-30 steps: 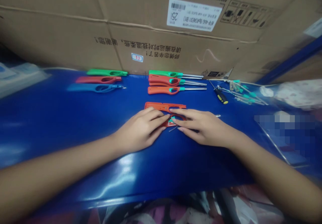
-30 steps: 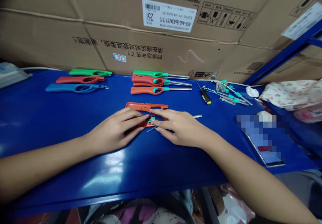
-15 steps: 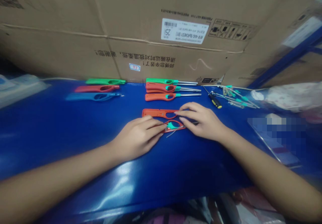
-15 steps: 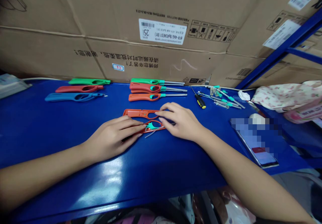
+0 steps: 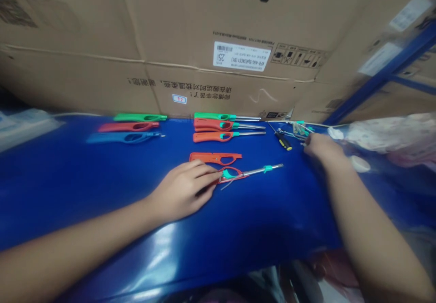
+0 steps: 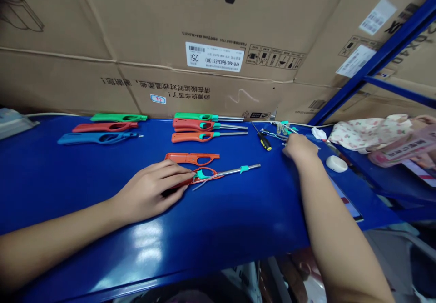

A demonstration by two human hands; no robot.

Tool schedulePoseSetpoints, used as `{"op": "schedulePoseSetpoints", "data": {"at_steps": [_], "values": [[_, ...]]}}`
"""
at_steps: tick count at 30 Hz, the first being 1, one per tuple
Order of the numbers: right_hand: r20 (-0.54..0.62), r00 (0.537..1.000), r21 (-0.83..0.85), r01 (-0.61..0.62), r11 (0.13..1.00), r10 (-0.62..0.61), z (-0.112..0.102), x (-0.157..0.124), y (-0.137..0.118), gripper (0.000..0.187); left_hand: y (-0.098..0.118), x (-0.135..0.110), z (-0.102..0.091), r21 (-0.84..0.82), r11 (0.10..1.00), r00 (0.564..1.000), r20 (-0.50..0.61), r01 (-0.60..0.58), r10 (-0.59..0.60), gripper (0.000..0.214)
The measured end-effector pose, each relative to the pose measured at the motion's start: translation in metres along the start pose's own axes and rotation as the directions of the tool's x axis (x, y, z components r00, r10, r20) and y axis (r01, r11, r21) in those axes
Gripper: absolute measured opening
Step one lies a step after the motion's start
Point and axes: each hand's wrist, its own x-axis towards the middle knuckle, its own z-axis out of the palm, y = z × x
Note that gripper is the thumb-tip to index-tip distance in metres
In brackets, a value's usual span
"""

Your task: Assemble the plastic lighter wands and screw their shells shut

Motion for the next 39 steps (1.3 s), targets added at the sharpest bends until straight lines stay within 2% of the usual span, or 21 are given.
{"op": "schedulePoseSetpoints", "data": {"at_steps": [5, 7, 8, 9, 10, 12, 13, 14, 15, 17, 19, 21, 23, 25, 26, 29, 30, 31, 34, 37, 39], "values": [[-0.035, 0.999, 0.045, 0.007, 0.999, -0.005, -0.005, -0.003, 0.0, 0.016, 0.0, 0.001, -0.001, -0.022, 1.0, 1.0, -0.021, 0.012, -0.013, 0.029], [-0.129, 0.986, 0.181, 0.124, 0.976, -0.102, -0.008, -0.012, -0.008, 0.012, 0.001, 0.001, -0.001, -0.064, 0.998, 0.999, -0.038, 0.027, -0.029, 0.029], [-0.2, 0.963, 0.3, 0.233, 0.925, -0.178, -0.009, -0.02, -0.015, 0.012, 0.001, 0.001, -0.001, -0.09, 0.995, 0.998, -0.048, 0.038, -0.042, 0.029], [-0.257, 0.928, 0.437, 0.359, 0.824, -0.268, -0.009, -0.03, -0.025, 0.013, 0.001, 0.001, -0.001, -0.117, 0.992, 0.996, -0.062, 0.05, -0.058, 0.029], [-0.288, 0.895, 0.581, 0.446, 0.681, -0.34, -0.008, -0.043, -0.036, 0.015, 0.001, 0.001, -0.001, -0.144, 0.988, 0.994, -0.081, 0.063, -0.075, 0.03], [-0.287, 0.802, 0.78, 0.513, 0.359, -0.523, -0.005, -0.076, -0.062, 0.025, 0.001, 0.001, 0.0, -0.197, 0.977, 0.986, -0.133, 0.078, -0.105, 0.033], [-0.282, 0.743, 0.826, 0.51, 0.241, -0.606, -0.002, -0.094, -0.075, 0.026, 0.002, 0.001, 0.0, -0.223, 0.971, 0.979, -0.161, 0.083, -0.121, 0.034], [-0.288, 0.691, 0.853, 0.5, 0.151, -0.663, 0.001, -0.111, -0.087, 0.025, 0.003, 0.001, 0.001, -0.253, 0.964, 0.973, -0.186, 0.087, -0.137, 0.037], [-0.276, 0.645, 0.87, 0.483, 0.101, -0.712, 0.005, -0.127, -0.098, 0.023, 0.004, 0.001, 0.001, -0.286, 0.954, 0.966, -0.208, 0.088, -0.152, 0.039], [-0.223, 0.579, 0.909, 0.415, 0.047, -0.785, 0.012, -0.151, -0.113, 0.021, 0.007, 0.002, 0.001, -0.36, 0.929, 0.957, -0.227, 0.091, -0.182, 0.04], [-0.193, 0.561, 0.937, 0.348, 0.018, -0.805, 0.018, -0.162, -0.12, 0.02, 0.008, 0.003, 0.001, -0.414, 0.904, 0.948, -0.231, 0.109, -0.22, 0.034], [-0.196, 0.549, 0.944, 0.331, -0.004, -0.813, 0.022, -0.161, -0.121, 0.024, 0.009, 0.004, 0.0, -0.436, 0.889, 0.938, -0.231, 0.138, -0.259, 0.026], [-0.226, 0.538, 0.908, 0.419, 0.024, -0.812, 0.023, -0.153, -0.117, 0.036, 0.007, 0.005, -0.002, -0.448, 0.876, 0.926, -0.223, 0.181, -0.306, 0.024], [-0.279, 0.499, 0.793, 0.602, 0.097, -0.82, 0.022, -0.144, -0.11, 0.036, 0.004, 0.006, -0.002, -0.461, 0.856, 0.912, -0.202, 0.233, -0.357, 0.023], [-0.298, 0.452, 0.704, 0.699, 0.127, -0.841, 0.021, -0.14, -0.106, 0.031, 0.003, 0.006, -0.002, -0.469, 0.844, 0.903, -0.192, 0.259, -0.384, 0.021], [-0.249, 0.238, 0.458, 0.883, 0.103, -0.939, 0.018, -0.132, -0.097, 0.019, 0.001, 0.006, 0.0, -0.516, 0.805, 0.881, -0.181, 0.294, -0.438, 0.018], [-0.219, 0.194, 0.405, 0.91, 0.092, -0.956, 0.017, -0.13, -0.095, 0.018, 0.001, 0.006, 0.001, -0.535, 0.791, 0.876, -0.177, 0.297, -0.449, 0.018], [-0.197, 0.173, 0.366, 0.926, 0.092, -0.965, 0.017, -0.129, -0.094, 0.017, 0.001, 0.006, 0.002, -0.551, 0.778, 0.872, -0.169, 0.303, -0.459, 0.019], [-0.185, 0.163, 0.329, 0.94, 0.095, -0.969, 0.019, -0.127, -0.093, 0.013, 0.003, 0.006, 0.003, -0.568, 0.751, 0.864, -0.133, 0.335, -0.486, 0.02], [-0.209, 0.169, 0.4, 0.914, 0.074, -0.963, 0.02, -0.126, -0.094, 0.011, 0.004, 0.006, 0.002, -0.562, 0.753, 0.866, -0.121, 0.343, -0.485, 0.021], [-0.246, 0.189, 0.467, 0.883, 0.055, -0.951, 0.021, -0.126, -0.095, 0.009, 0.005, 0.005, 0.002, -0.539, 0.777, 0.879, -0.131, 0.326, -0.459, 0.022]]}}
